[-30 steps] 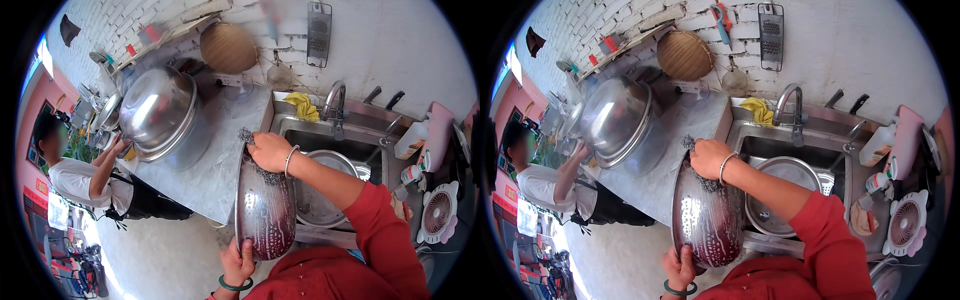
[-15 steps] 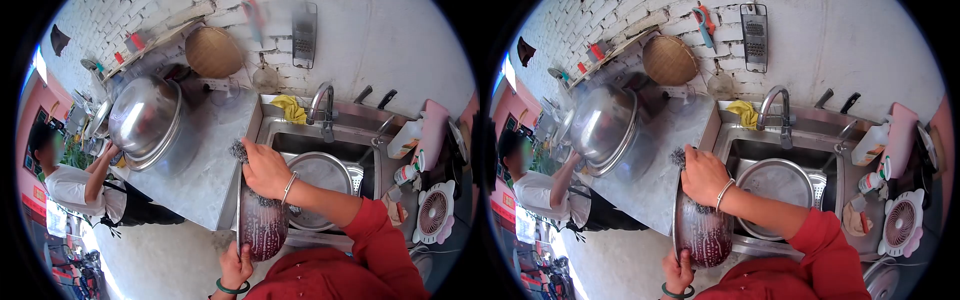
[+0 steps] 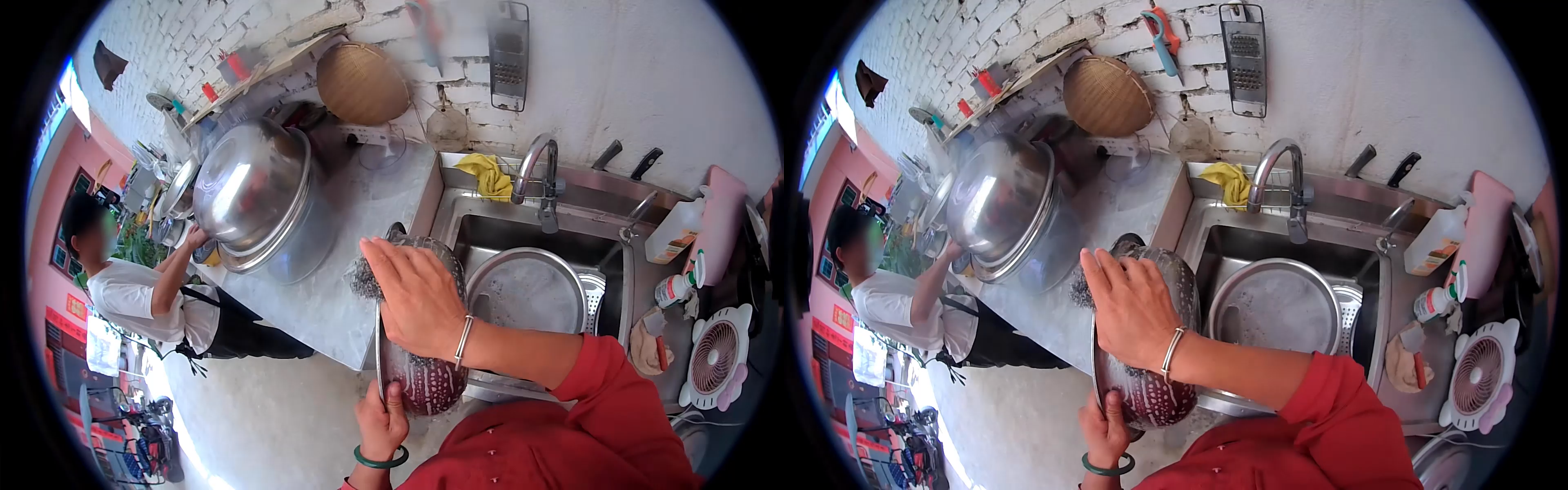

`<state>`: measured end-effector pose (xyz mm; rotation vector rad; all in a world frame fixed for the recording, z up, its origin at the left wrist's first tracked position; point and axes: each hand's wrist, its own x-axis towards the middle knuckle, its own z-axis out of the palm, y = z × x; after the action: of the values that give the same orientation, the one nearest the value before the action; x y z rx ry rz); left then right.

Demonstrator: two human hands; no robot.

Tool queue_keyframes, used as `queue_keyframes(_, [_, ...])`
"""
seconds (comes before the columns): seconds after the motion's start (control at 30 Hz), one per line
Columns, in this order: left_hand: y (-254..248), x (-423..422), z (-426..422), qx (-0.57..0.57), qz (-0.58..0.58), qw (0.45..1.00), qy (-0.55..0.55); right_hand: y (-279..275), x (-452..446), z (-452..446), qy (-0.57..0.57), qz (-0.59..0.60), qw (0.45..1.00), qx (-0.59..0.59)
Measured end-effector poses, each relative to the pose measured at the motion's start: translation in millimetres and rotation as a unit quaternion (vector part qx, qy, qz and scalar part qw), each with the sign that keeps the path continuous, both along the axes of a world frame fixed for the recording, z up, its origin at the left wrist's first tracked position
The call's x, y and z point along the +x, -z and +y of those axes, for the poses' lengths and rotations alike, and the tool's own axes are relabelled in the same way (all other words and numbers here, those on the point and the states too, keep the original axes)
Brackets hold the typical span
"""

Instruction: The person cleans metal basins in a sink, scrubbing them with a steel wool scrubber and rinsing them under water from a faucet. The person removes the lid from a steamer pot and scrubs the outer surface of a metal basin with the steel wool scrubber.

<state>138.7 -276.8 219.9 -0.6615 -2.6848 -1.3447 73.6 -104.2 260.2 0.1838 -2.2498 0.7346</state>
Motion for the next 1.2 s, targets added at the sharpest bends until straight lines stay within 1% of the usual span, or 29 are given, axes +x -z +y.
queue_keyframes(0.03, [-2.3, -1.6, 1.8, 0.001, 0.03, 1.0, -0.002, -0.2, -15.9, 10.2, -0.002, 0.001, 1.0, 0.0])
queue_keyframes(0.07, [-8.7, 0.8, 4.2, -0.034, 0.034, 0.999, 0.004, -1.4, -37.6, 25.4, 0.026, -0.135, 0.99, -0.028])
queue_keyframes(0.1, [-5.7, 3.4, 3.6, -0.034, 0.037, 0.999, 0.002, -1.1, -51.5, 34.9, 0.055, -0.267, 0.961, -0.055])
queue_keyframes(0.13, [1.0, 5.6, 2.5, -0.027, 0.034, 0.999, 0.015, 0.3, -56.2, 39.2, 0.057, -0.262, 0.962, -0.054])
queue_keyframes(0.2, [7.7, 9.0, 4.7, -0.02, 0.043, 0.999, 0.026, 3.8, -63.0, 48.8, 0.069, -0.343, 0.934, -0.075])
queue_keyframes(0.23, [8.6, 6.5, 7.6, -0.014, 0.043, 0.999, 0.027, 6.9, -49.9, 35.8, 0.083, -0.244, 0.965, -0.046])
queue_keyframes(0.27, [10.1, 6.2, 8.8, 0.011, 0.03, 0.999, 0.015, -1.7, -26.3, 20.1, 0.058, -0.168, 0.983, -0.038])
queue_keyframes(0.3, [10.8, 6.8, 8.1, 0.033, 0.016, 0.999, 0.004, -0.6, -11.4, 8.1, 0.031, -0.074, 0.997, -0.003])
queue_keyframes(0.33, [5.5, 3.1, 7.1, 0.003, 0.022, 1.0, 0.009, -1.9, -5.2, 5.3, 0.021, -0.061, 0.998, 0.004])
queue_keyframes(0.37, [2.6, 0.0, 8.8, 0.002, 0.021, 1.0, 0.01, -2.8, -2.8, 4.5, 0.01, -0.044, 0.999, 0.012])
queue_keyframes(0.43, [-2.2, -2.0, 10.9, 0.006, 0.03, 0.999, 0.015, -1.4, -25.4, 20.0, 0.054, -0.13, 0.99, -0.02])
queue_keyframes(0.53, [5.2, 2.8, 4.3, -0.018, 0.014, 0.999, 0.035, 17.4, -74.7, 61.7, 0.124, -0.3, 0.944, -0.057])
queue_keyframes(0.57, [6.8, 2.9, 3.9, -0.018, 0.016, 0.999, 0.039, 25.0, -78.5, 68.3, 0.128, -0.298, 0.944, -0.058])
queue_keyframes(0.63, [10.6, 5.4, 2.7, -0.01, 0.037, 0.998, 0.046, 35.6, -80.6, 74.5, 0.168, -0.268, 0.94, -0.128])
queue_keyframes(0.67, [10.9, 5.9, 2.2, -0.009, 0.037, 0.998, 0.044, 39.3, -75.9, 72.1, 0.172, -0.205, 0.944, -0.193])
queue_keyframes(0.7, [10.1, 4.9, 1.1, -0.006, 0.034, 0.999, 0.039, 41.9, -72.8, 70.0, 0.171, -0.206, 0.944, -0.193])
queue_keyframes(0.77, [9.2, 3.3, -1.5, -0.003, 0.033, 0.999, 0.034, 34.7, -62.7, 64.9, 0.191, -0.127, 0.944, -0.237])
queue_keyframes(0.8, [9.2, 3.0, -3.1, -0.007, 0.035, 0.999, 0.035, 30.1, -57.3, 61.2, 0.189, -0.126, 0.945, -0.237])
queue_keyframes(0.9, [7.6, 3.2, -3.1, -0.013, 0.042, 0.998, 0.036, 19.2, -43.3, 52.3, 0.079, 0.004, 0.946, -0.313])
queue_keyframes(0.93, [6.6, 3.8, -3.0, -0.016, 0.046, 0.998, 0.034, 19.9, -43.3, 50.1, 0.061, 0.05, 0.944, -0.321])
queue_keyframes(0.97, [6.6, 4.4, -3.7, -0.015, 0.047, 0.998, 0.032, 21.6, -42.7, 50.1, 0.058, 0.05, 0.944, -0.32])
queue_keyframes(1.0, [6.8, 4.5, -4.5, -0.011, 0.047, 0.998, 0.034, 23.7, -41.1, 51.9, 0.122, 0.067, 0.967, -0.214])
queue_keyframes(1.03, [7.0, 4.6, -5.0, -0.007, 0.047, 0.998, 0.037, 22.1, -38.6, 52.9, 0.185, 0.084, 0.974, -0.105])
queue_keyframes(1.07, [7.0, 4.8, -5.2, -0.006, 0.047, 0.998, 0.037, 19.7, -36.0, 54.4, 0.192, 0.095, 0.974, -0.077])
queue_keyframes(1.1, [6.9, 4.9, -5.2, -0.006, 0.045, 0.998, 0.035, 17.2, -32.8, 52.9, 0.192, 0.095, 0.974, -0.076])
queue_keyframes(1.17, [8.3, 4.1, -6.2, -0.004, 0.043, 0.998, 0.036, 14.4, -25.1, 48.6, 0.131, -0.021, 0.98, -0.148])
queue_keyframes(1.2, [10.6, 3.1, -7.5, 0.001, 0.049, 0.998, 0.034, 12.9, -21.3, 47.2, 0.132, -0.02, 0.98, -0.147])
